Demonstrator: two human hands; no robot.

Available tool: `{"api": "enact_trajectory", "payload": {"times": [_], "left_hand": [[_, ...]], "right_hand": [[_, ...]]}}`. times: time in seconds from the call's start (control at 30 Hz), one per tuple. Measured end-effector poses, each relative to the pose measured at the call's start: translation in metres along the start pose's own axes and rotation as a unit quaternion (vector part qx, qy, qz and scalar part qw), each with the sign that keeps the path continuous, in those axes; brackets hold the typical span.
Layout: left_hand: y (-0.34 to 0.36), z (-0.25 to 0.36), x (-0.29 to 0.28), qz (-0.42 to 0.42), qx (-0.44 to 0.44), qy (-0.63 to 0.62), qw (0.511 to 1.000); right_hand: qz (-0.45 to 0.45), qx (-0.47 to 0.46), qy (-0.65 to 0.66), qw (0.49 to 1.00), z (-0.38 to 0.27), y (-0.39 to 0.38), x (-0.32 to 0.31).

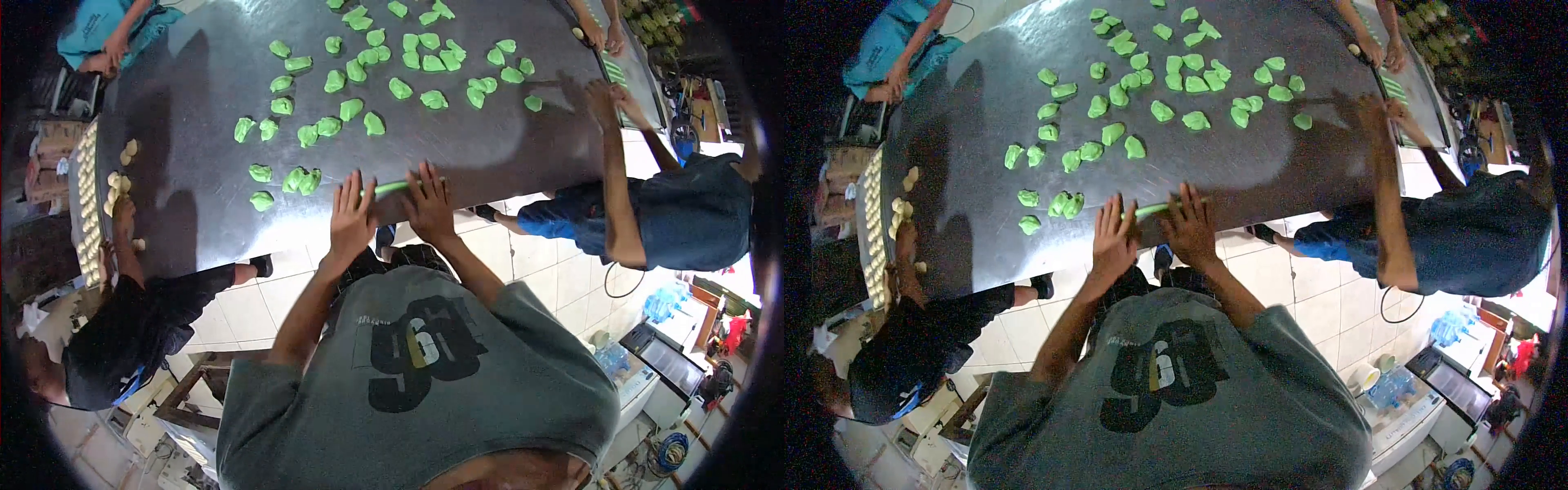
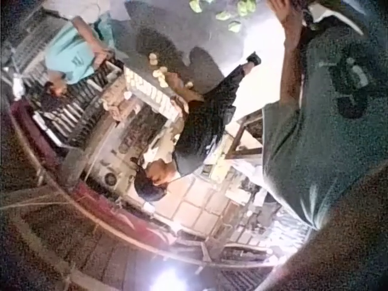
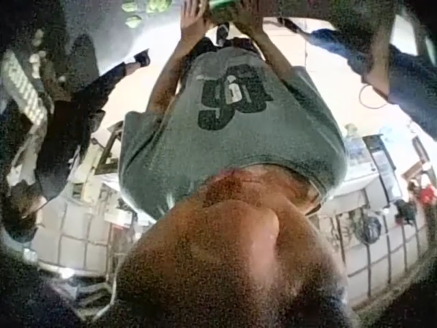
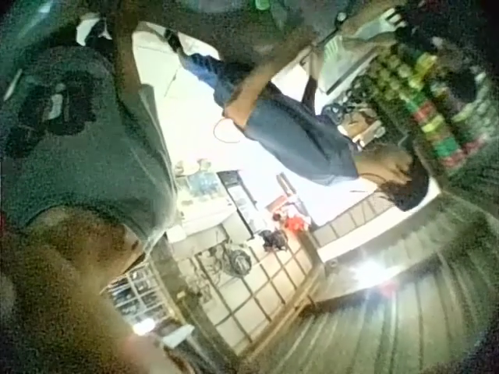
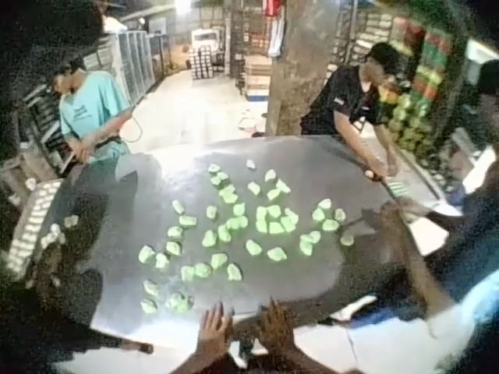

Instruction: Portioning and rolling green dough into long strips and placing them onto a baking tray.

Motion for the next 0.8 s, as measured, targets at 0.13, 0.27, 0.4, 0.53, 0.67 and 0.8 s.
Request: {"api": "enact_trajectory", "payload": {"times": [0.13, 0.27, 0.4, 0.53, 0.67, 0.8], "left_hand": [[-0.022, -0.001, -0.023, 0.114, -0.071, -0.008, 0.991], [-0.004, -0.021, -0.004, 0.056, -0.172, -0.153, 0.972], [0.048, 0.007, -0.008, 0.102, -0.091, -0.225, 0.965], [0.124, 0.078, 0.021, 0.166, 0.063, -0.264, 0.948], [0.163, 0.112, 0.087, 0.086, 0.122, -0.291, 0.945], [0.145, 0.11, 0.069, 0.029, 0.119, -0.211, 0.97]], "right_hand": [[0.033, 0.093, 0.09, 0.991, 0.023, -0.017, -0.025], [0.006, 0.129, 0.22, 0.967, 0.06, 0.001, -0.02], [0.056, 0.091, 0.266, 0.958, 0.099, 0.03, -0.061], [0.257, 0.191, 0.276, 0.906, 0.202, 0.038, -0.117], [0.227, 0.251, 0.125, 0.933, 0.246, 0.055, -0.123], [0.233, 0.211, -0.119, 0.942, 0.227, 0.046, -0.094]]}}
Point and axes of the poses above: each hand's wrist, its own y-axis towards the middle knuckle, its own x-axis out of the palm, z = x × y, the point moved 5 cm from there along y, towards the middle knuckle, and after that the axes turned 6 degrees about x, right-handed, at the moved point
